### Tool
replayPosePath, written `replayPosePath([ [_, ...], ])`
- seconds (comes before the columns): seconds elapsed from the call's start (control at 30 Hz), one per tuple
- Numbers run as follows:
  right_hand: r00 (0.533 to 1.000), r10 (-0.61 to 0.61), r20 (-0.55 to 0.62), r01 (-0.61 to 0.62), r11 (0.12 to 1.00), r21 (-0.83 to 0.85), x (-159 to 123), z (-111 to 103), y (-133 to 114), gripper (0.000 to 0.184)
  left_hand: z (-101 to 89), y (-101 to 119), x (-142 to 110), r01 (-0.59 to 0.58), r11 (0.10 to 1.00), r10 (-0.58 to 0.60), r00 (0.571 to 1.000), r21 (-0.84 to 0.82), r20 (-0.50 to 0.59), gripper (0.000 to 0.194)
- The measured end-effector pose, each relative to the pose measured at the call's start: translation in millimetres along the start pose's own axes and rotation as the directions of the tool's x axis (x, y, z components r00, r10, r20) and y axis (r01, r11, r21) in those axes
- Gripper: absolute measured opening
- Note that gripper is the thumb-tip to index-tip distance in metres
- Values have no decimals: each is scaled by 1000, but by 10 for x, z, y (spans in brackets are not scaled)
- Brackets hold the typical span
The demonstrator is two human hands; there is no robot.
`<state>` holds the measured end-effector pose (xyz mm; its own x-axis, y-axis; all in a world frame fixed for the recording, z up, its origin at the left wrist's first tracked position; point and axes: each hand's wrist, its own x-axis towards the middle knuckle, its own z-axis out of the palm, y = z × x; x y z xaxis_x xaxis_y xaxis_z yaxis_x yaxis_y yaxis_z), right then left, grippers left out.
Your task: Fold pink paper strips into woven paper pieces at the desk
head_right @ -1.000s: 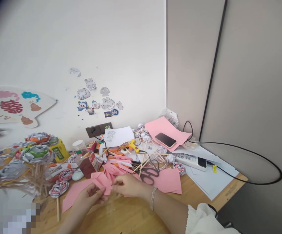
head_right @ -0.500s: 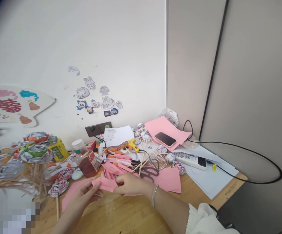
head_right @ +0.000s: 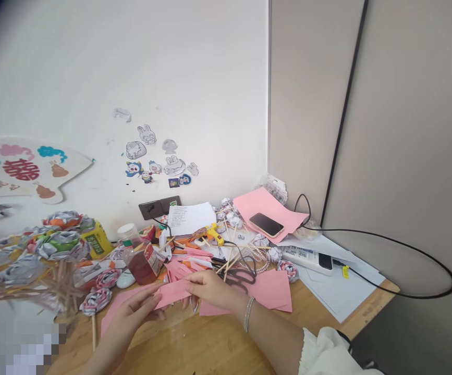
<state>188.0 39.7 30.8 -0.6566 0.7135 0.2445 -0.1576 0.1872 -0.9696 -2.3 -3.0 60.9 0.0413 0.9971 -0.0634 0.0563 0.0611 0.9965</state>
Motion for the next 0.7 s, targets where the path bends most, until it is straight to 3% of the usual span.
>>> replayPosePath([
  [0.23, 998, 39, -46, -28, 973, 228, 6, 30, -14, 44, -10, -31, 5, -14, 986, 12, 1000, -168, -13, 24],
  [0.43, 997, 28, -77, -9, 973, 232, -1, 56, 9, 36, 11, -4, -5, 15, 985, -10, 1000, -170, 28, 23],
  [0.53, 998, 1, -70, 8, 992, 130, -7, 46, 32, 34, 45, 26, -17, 47, 987, -38, 998, -154, 58, 27],
  [0.7, 986, -113, -124, 72, 952, -298, -18, 21, 30, 25, 63, -16, 12, 111, 994, -111, 991, 5, 77, 29],
])
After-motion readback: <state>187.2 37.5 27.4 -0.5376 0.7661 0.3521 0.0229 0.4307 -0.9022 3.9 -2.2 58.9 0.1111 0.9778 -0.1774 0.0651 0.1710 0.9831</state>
